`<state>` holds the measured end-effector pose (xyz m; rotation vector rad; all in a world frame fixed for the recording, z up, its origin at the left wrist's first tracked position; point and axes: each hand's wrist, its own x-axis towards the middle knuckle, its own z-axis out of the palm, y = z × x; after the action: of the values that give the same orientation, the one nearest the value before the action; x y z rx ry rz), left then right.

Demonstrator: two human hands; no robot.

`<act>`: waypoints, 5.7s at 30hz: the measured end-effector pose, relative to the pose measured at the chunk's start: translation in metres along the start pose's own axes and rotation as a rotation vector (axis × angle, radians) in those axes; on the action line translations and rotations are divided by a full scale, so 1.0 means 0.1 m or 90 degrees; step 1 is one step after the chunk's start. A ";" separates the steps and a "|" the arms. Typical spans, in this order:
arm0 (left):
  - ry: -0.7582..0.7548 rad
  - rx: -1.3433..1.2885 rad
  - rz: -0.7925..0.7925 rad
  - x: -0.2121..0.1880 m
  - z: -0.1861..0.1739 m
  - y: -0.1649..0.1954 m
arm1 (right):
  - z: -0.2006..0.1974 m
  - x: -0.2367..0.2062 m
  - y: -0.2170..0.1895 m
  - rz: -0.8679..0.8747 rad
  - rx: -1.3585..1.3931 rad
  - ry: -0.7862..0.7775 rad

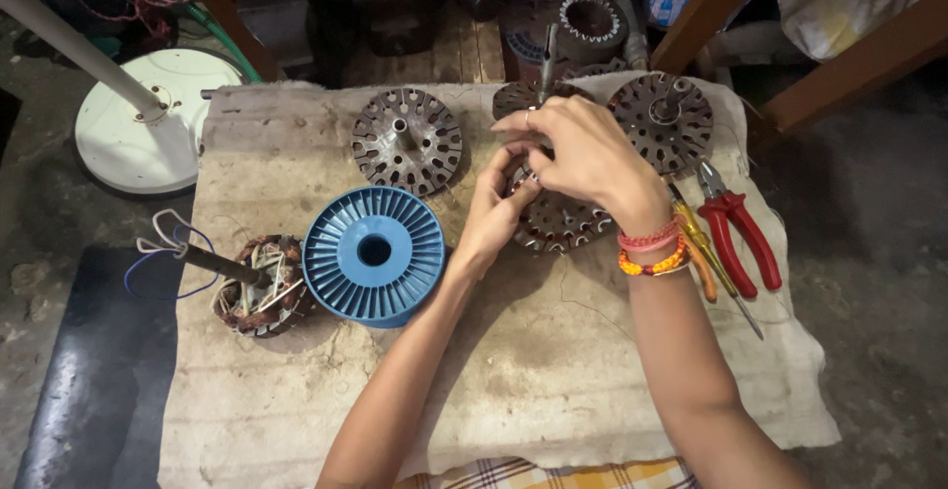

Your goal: The person winds copper wire by hand into the slots of a motor stator core, guiding wire from a blue spool and pressing each turn into place around the laminated core. They rotate the stator as they work and use pliers at the bench while continuing to seat the wire windings.

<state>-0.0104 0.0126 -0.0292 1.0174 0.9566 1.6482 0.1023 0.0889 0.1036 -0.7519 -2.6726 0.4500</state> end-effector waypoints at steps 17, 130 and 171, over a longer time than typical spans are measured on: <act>-0.009 0.066 0.051 -0.03 0.05 0.12 | -0.36 -0.17 -0.15 0.148 -0.047 0.025; -0.026 0.124 -0.015 -0.06 0.09 0.26 | -0.70 -0.42 0.42 0.231 0.067 0.039; 0.125 0.567 0.322 -0.21 0.10 -0.06 | 0.45 0.14 0.03 0.103 -0.094 0.038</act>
<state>0.0054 -0.0047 -0.0352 1.8207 1.7505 1.7549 0.0748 0.0897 0.0657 -1.0131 -2.6212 0.2664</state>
